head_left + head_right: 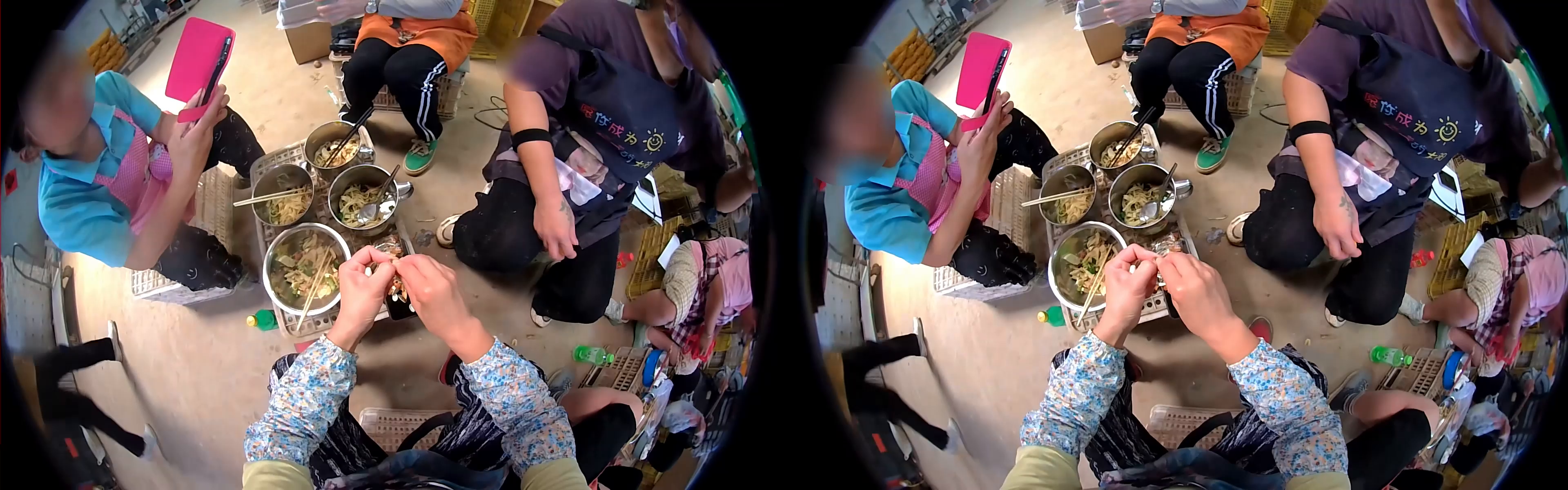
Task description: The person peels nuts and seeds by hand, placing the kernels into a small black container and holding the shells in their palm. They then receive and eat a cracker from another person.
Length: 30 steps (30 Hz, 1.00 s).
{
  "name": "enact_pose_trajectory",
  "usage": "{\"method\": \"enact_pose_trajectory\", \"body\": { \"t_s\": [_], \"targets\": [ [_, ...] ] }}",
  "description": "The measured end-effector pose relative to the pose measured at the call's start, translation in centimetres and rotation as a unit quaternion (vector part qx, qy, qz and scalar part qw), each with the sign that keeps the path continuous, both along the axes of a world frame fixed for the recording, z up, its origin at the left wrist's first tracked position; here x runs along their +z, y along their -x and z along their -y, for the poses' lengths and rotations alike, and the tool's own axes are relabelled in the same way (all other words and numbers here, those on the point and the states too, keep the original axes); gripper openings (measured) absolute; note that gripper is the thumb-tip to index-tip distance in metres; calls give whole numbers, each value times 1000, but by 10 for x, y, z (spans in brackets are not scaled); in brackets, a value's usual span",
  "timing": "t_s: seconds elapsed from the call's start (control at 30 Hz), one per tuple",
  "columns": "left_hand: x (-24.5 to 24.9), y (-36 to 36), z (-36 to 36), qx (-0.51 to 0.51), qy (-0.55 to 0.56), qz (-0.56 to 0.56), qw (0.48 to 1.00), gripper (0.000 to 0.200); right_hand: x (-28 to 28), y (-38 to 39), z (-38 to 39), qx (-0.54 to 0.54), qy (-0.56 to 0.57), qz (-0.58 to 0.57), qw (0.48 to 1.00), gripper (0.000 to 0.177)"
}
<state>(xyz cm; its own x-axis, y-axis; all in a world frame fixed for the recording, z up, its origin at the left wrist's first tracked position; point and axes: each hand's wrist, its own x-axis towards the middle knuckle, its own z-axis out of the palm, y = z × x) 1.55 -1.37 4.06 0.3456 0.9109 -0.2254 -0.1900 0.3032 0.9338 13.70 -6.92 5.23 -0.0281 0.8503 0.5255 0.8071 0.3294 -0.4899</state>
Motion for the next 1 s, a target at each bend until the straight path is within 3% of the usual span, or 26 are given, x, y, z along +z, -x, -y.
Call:
{"method": "enact_pose_trajectory", "body": {
  "t_s": [0.37,0.43,0.47,0.53,0.57,0.63,1.0],
  "targets": [
    [-4,-2,0,6,-26,-6,1000,5,-3,0,2,-7,26,27,999,18],
    [-3,-1,0,-13,-31,-20,999,6,-2,-3,1,3,34,-92,995,15],
    [-1,1,-2,-30,3,-4,1000,6,0,-5,-1,3,34,-92,995,15],
    [3,5,-7,-46,28,8,999,6,3,-12,-4,-8,197,-360,912,15],
    [4,6,-8,-61,55,21,996,5,4,-15,-5,-8,196,-361,912,15],
    [5,8,-9,-66,71,45,994,3,3,-20,-7,17,266,-524,809,17],
    [6,7,-8,-53,56,26,997,2,-7,-19,-10,10,308,-625,718,19]
  ]
}}
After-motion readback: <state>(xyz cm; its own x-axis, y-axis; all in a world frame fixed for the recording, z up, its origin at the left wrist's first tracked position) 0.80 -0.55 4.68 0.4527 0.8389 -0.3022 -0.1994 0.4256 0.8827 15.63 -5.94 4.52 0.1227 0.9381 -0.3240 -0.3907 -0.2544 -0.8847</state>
